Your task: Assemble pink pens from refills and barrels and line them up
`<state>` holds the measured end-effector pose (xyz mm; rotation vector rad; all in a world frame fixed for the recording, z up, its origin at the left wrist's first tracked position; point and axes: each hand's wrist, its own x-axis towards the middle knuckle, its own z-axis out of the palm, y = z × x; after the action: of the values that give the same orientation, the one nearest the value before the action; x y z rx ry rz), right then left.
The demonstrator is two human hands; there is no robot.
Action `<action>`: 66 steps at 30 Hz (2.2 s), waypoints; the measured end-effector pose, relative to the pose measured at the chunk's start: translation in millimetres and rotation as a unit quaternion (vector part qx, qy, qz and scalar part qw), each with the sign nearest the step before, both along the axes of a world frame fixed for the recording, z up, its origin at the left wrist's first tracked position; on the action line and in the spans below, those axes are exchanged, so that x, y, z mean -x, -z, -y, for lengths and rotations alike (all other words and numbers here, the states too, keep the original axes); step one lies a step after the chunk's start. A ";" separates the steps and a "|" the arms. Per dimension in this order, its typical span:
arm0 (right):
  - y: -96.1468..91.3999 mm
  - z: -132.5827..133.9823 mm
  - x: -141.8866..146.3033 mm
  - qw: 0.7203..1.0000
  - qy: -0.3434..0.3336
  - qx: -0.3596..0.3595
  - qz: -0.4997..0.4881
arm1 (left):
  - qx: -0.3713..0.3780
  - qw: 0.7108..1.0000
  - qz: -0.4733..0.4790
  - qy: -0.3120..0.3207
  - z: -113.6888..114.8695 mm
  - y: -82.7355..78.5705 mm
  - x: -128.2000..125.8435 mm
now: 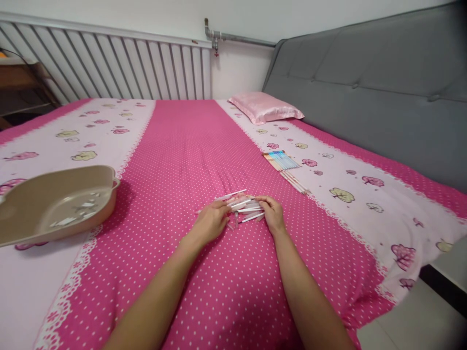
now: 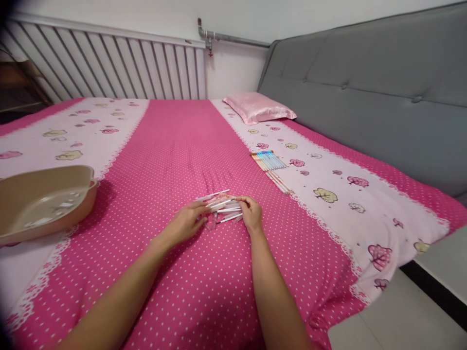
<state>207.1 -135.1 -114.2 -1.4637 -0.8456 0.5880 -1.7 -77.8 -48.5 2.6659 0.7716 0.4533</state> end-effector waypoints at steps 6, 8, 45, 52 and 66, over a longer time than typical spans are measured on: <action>-0.1 1.2 1.9 0.999 0.001 -0.003 0.044 | 0.000 1.000 -0.007 -0.024 -1.8 2.4 0.4; 1.0 1.0 1.6 0.999 0.000 -0.005 0.054 | 0.001 1.000 -0.007 -0.029 -2.1 2.4 0.6; 4.9 -1.0 -0.1 0.995 0.016 -0.006 0.094 | 0.008 1.000 -0.015 0.021 8.1 -2.4 -2.5; 4.2 -0.7 -0.1 0.991 0.018 -0.015 0.129 | -0.033 0.992 0.049 -0.112 -10.5 1.2 4.6; -15.4 4.6 15.1 0.924 -0.021 -0.097 0.370 | -0.006 0.998 0.043 -0.056 -15.9 16.4 4.3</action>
<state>192.0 -139.7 -98.8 -1.4897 -1.4765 -0.0527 -6.0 -61.8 -64.8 2.6038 0.8978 0.5969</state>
